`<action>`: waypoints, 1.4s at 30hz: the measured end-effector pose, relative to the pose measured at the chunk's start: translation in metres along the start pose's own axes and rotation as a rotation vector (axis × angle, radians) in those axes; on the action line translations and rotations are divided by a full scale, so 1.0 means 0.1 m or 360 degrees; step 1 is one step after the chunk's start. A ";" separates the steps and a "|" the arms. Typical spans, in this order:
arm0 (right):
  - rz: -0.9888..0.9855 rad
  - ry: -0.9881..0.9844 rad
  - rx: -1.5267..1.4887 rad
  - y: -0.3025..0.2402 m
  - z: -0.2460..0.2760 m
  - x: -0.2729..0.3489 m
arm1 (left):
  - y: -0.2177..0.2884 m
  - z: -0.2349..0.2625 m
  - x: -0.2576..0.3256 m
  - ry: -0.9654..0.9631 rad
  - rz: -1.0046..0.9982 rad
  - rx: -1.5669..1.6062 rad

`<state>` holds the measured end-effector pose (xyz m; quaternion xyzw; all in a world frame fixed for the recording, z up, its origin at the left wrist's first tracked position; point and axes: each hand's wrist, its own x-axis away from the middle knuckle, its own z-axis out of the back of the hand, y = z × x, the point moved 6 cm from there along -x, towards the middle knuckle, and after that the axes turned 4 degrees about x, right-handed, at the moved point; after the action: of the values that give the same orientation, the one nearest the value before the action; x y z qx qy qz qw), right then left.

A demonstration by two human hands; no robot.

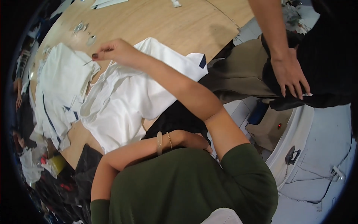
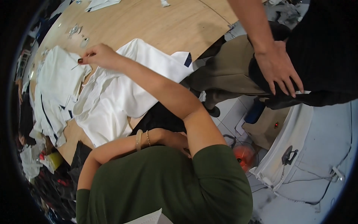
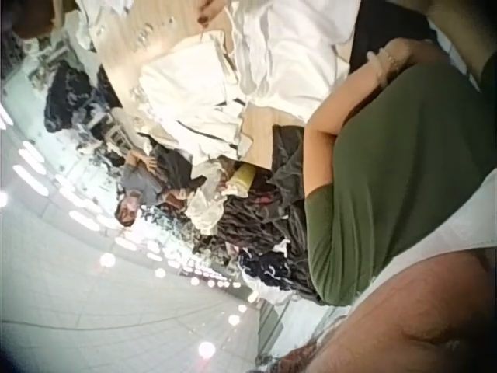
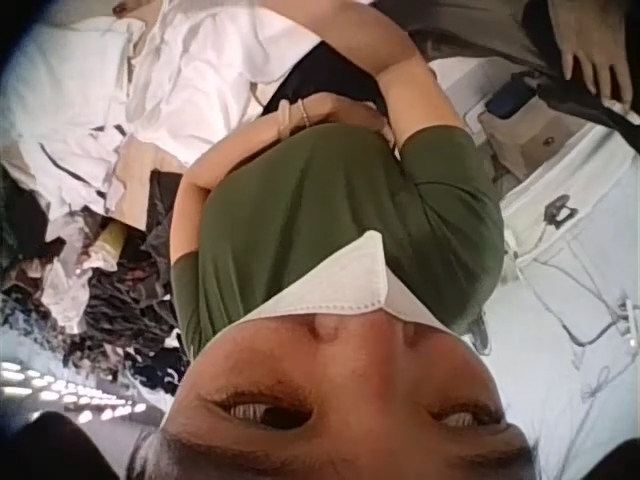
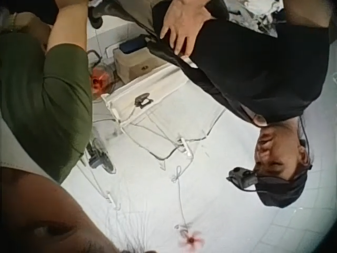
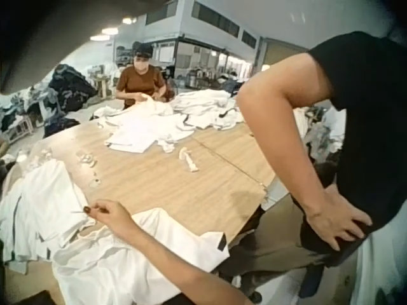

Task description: Trimming excess threads from white athletic shorts using thread snips.

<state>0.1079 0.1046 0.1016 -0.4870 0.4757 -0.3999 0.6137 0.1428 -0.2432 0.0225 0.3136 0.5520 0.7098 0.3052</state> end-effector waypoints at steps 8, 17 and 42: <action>-0.0127 0.0048 -0.0513 0.16 -0.12 0.12 | -0.06 0.12 0.13 0.0576 -0.0069 0.0310; -0.0352 0.0371 -0.0398 0.39 0.41 0.58 | -0.20 0.08 0.19 0.0642 -0.0161 0.0543; -0.0337 0.0212 -0.1172 1.12 0.01 0.50 | -0.56 0.48 3.47 0.3480 0.1433 -0.0463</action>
<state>0.1236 0.0802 -0.0180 -0.6942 0.5733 -0.2941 0.3209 -0.0293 0.0674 0.0152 -0.3298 0.2740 0.7000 -0.5711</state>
